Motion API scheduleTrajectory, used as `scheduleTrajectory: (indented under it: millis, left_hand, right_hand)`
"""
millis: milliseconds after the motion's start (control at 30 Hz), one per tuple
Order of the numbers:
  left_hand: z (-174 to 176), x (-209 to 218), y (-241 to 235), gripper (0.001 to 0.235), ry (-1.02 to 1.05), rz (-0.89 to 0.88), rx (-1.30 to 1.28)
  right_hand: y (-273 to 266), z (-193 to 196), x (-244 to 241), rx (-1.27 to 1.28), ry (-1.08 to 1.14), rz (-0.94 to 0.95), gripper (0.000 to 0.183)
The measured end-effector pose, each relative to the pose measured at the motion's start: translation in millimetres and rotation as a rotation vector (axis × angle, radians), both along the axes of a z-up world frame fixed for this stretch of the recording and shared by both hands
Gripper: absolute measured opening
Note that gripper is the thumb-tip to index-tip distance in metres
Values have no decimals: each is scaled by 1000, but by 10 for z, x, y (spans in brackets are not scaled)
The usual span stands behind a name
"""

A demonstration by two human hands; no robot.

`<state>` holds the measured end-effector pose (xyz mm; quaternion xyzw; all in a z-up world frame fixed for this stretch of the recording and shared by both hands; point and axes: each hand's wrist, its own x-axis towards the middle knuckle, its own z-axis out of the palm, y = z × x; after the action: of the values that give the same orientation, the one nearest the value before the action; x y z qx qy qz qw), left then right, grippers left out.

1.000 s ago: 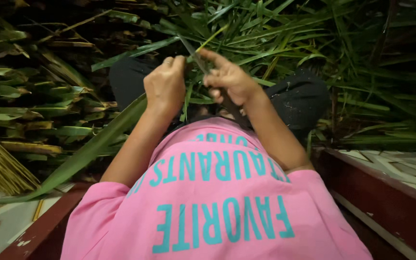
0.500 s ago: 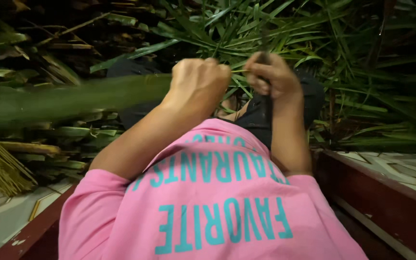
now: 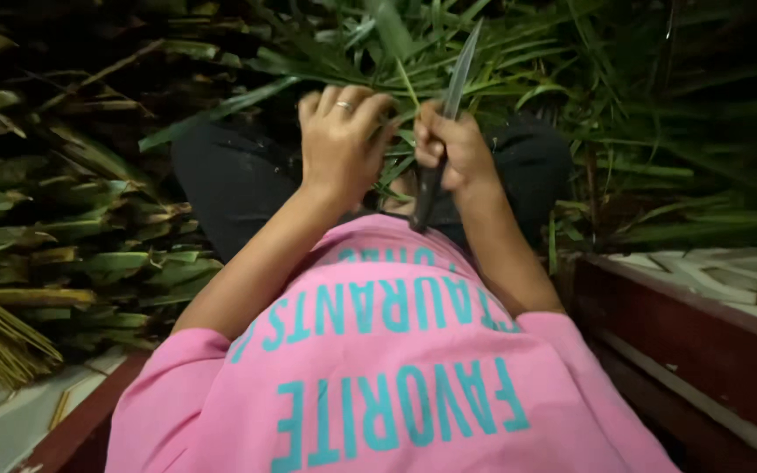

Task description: The person sits on the floor and uses a knife to strip the green leafy parts from palm fronds, separating them from the central stalk. The person repeatedly picks up fronds, slices along the stalk, and discards the stalks to the side.

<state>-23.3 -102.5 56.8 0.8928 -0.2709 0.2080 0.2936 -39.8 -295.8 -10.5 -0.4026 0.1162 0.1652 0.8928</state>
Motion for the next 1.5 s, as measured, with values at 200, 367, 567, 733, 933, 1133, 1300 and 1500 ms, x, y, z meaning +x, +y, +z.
scheduleTrajectory:
  millis: [200, 367, 567, 733, 933, 1133, 1300, 1500]
  left_hand:
    - [-403, 163, -130, 21, 827, 64, -683]
    - [-778, 281, -137, 8, 995, 74, -1027]
    - [-708, 153, 56, 4, 1242, -18, -1206]
    - [-873, -1, 118, 12, 1290, -103, -1278]
    - [-1152, -120, 253, 24, 1435, 123, -1185]
    - [-605, -317, 651, 10, 1534, 9, -905]
    - [-601, -365, 835, 10, 1387, 91, -817]
    - [-457, -195, 635, 10, 1007, 124, -413]
  right_hand:
    - [483, 192, -21, -507, -110, -142, 20]
    - [324, 193, -30, -556, -117, 70, 22]
    - [70, 544, -61, -638, 32, 207, 72]
    - [130, 465, -108, -405, 20, 299, 65]
    - [272, 154, -126, 11, 9, 440, 55]
    - [-95, 301, 254, -726, 94, 288, 43]
    - [-265, 486, 385, -431, 282, 55, 51]
    - [432, 230, -73, 78, 110, 626, 62]
